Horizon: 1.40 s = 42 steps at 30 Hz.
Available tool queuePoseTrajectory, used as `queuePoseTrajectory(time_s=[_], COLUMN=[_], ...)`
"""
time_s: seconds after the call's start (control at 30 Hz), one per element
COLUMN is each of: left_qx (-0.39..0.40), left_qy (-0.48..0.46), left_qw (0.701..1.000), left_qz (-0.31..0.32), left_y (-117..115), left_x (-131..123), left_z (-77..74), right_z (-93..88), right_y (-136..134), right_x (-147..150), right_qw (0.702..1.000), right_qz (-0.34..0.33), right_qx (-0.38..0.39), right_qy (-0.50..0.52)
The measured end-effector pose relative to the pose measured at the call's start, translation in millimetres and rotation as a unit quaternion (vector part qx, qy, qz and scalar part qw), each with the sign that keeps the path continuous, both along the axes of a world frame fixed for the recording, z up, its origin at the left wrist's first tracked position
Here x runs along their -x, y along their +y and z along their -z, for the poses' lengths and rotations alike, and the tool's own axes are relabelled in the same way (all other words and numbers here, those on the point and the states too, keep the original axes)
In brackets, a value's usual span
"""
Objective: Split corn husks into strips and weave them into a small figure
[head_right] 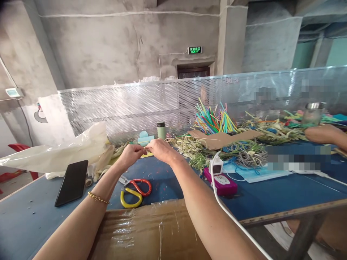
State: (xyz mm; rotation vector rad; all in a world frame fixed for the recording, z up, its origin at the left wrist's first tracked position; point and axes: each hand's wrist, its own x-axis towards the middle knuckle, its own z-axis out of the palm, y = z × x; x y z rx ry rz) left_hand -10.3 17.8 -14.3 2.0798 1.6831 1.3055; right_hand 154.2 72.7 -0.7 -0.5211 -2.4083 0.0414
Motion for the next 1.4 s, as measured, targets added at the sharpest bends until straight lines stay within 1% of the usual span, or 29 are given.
queuePoseTrajectory(time_s=[0.07,0.17,0.27,0.33,0.47,0.6,0.77,0.9,1.0,1.07,1.1,1.17,1.2,1.27,1.33,1.4], left_qx=[0.004,-0.016,-0.034,-0.044,-0.079,-0.109,-0.116,-0.108,-0.099,-0.091,-0.087,-0.079,-0.074,-0.066,-0.065,-0.069], left_qy=[-0.006,-0.004,0.011,0.038,0.114,0.194,0.268,0.285,0.237,0.174,0.140,0.082,0.061,0.043,0.048,0.064], left_qw=[1.000,1.000,0.999,0.998,0.990,0.975,0.956,0.951,0.965,0.979,0.985,0.992,0.994,0.995,0.994,0.993], left_qz=[0.014,0.011,0.005,0.005,-0.010,-0.008,-0.030,-0.056,-0.060,-0.054,-0.052,-0.052,-0.054,-0.063,-0.067,-0.074], left_y=[1,1,-1,-1,-3,-4,-8,-11,-9,-5,-4,-1,0,1,1,1], left_x=[1,0,-3,-4,-8,-10,-13,-16,-14,-11,-9,-4,-1,2,3,3], left_z=[0.9,2.0,2.1,2.0,2.3,2.8,2.6,1.9,1.5,1.1,0.8,0.5,0.5,0.8,1.4,1.9], right_z=[0.5,1.0,0.7,0.4,-0.1,-1.3,-1.8,-0.3,-0.7,-3.4,-5.4,-9.8,-11.5,-12.9,-11.0,-7.0], right_y=[1,2,4,6,9,10,10,10,11,13,13,12,11,5,-2,-9], right_x=[1,1,-2,-5,-9,-12,-14,-15,-14,-14,-14,-14,-13,-10,-6,0], right_qw=[0.999,0.995,0.990,0.987,0.986,0.986,0.984,0.986,0.987,0.988,0.987,0.982,0.979,0.981,0.986,0.983], right_qz=[0.007,0.025,0.019,0.015,0.014,0.019,0.021,0.024,0.018,0.034,0.048,0.074,0.080,0.085,0.095,0.121], right_qx=[0.027,0.071,0.121,0.140,0.150,0.155,0.170,0.161,0.157,0.134,0.107,0.029,-0.012,-0.075,-0.117,-0.138], right_qy=[0.031,0.061,0.066,0.070,0.066,0.050,0.044,0.031,0.031,0.073,0.107,0.173,0.188,0.158,0.074,-0.004])
